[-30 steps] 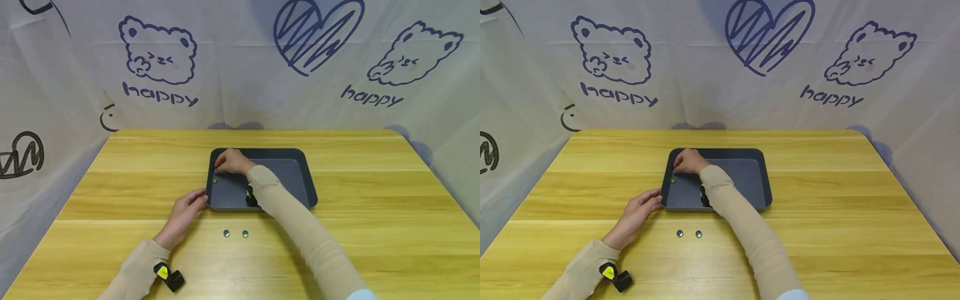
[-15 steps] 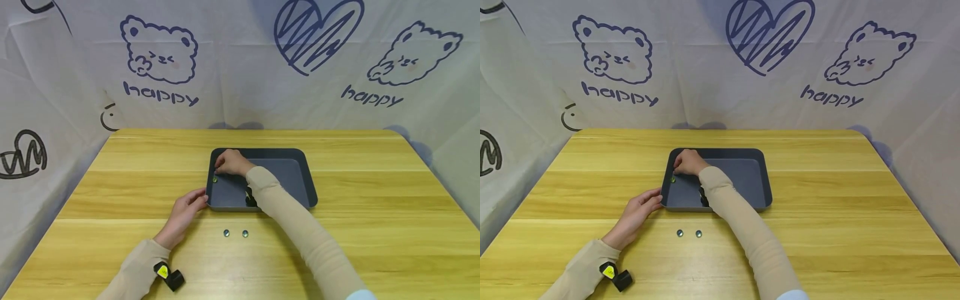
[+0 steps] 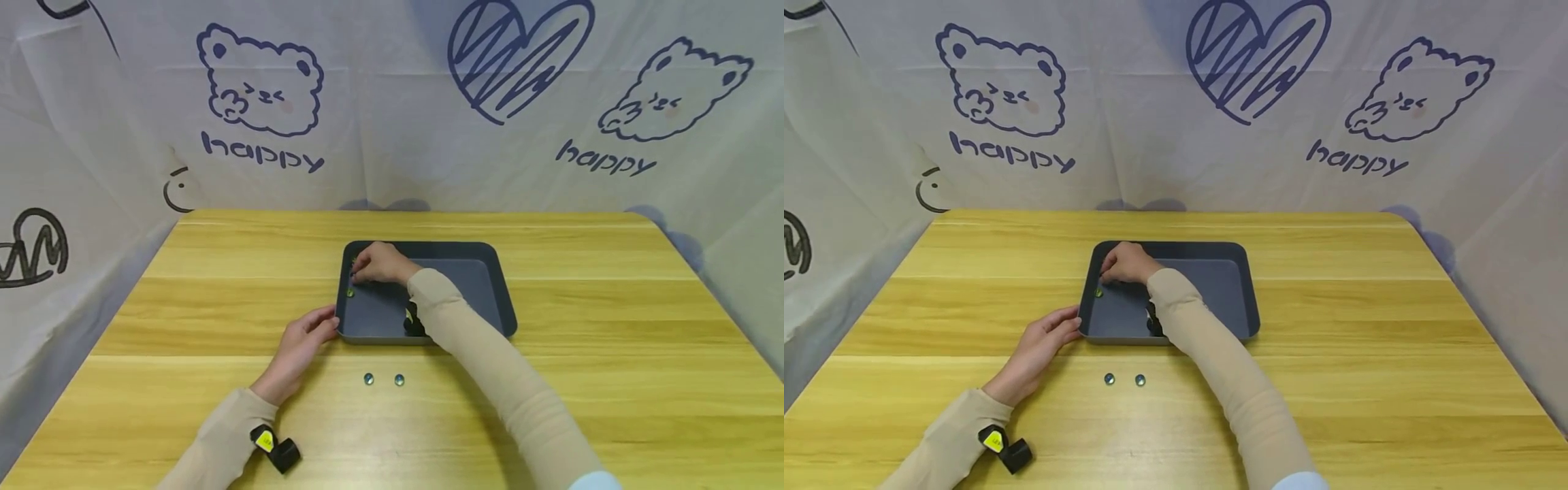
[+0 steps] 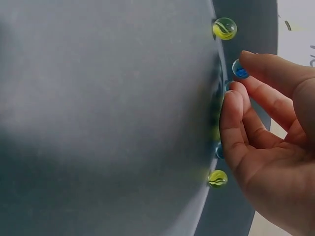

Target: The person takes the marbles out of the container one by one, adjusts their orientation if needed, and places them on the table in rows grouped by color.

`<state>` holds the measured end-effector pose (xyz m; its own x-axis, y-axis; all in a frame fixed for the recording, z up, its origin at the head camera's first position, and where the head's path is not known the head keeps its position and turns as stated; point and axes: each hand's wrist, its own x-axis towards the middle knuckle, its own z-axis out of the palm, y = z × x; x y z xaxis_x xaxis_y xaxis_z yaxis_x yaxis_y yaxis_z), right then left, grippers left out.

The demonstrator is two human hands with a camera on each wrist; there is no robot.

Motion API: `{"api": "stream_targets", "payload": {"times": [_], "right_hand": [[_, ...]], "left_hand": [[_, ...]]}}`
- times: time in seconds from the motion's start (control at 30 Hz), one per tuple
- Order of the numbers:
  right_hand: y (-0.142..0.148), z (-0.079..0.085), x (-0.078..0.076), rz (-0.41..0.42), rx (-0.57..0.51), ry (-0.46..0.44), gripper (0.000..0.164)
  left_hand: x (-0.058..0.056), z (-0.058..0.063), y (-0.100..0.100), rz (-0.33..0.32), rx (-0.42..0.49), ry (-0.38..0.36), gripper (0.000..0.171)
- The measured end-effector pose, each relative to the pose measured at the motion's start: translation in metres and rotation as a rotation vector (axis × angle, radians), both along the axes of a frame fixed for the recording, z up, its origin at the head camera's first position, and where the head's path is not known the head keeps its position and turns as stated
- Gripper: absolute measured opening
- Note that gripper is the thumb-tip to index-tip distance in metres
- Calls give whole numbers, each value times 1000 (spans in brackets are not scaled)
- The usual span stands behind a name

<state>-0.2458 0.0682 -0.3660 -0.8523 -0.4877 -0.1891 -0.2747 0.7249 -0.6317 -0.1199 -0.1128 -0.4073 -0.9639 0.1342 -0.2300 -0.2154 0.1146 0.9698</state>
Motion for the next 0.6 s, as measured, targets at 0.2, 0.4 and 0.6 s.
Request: {"api": "stream_targets", "payload": {"times": [0.2,0.4,0.6], "right_hand": [[5,9,-2,-32,-58,-47,22],[12,20,0,-55,-95,-55,22],[15,32,6,-42,-81,-28,23]], "left_hand": [[-1,1,0,-1,-3,-6,45],[-1,0,1,0,2,-13,46],[0,1,1,0,9,-14,46]]}}
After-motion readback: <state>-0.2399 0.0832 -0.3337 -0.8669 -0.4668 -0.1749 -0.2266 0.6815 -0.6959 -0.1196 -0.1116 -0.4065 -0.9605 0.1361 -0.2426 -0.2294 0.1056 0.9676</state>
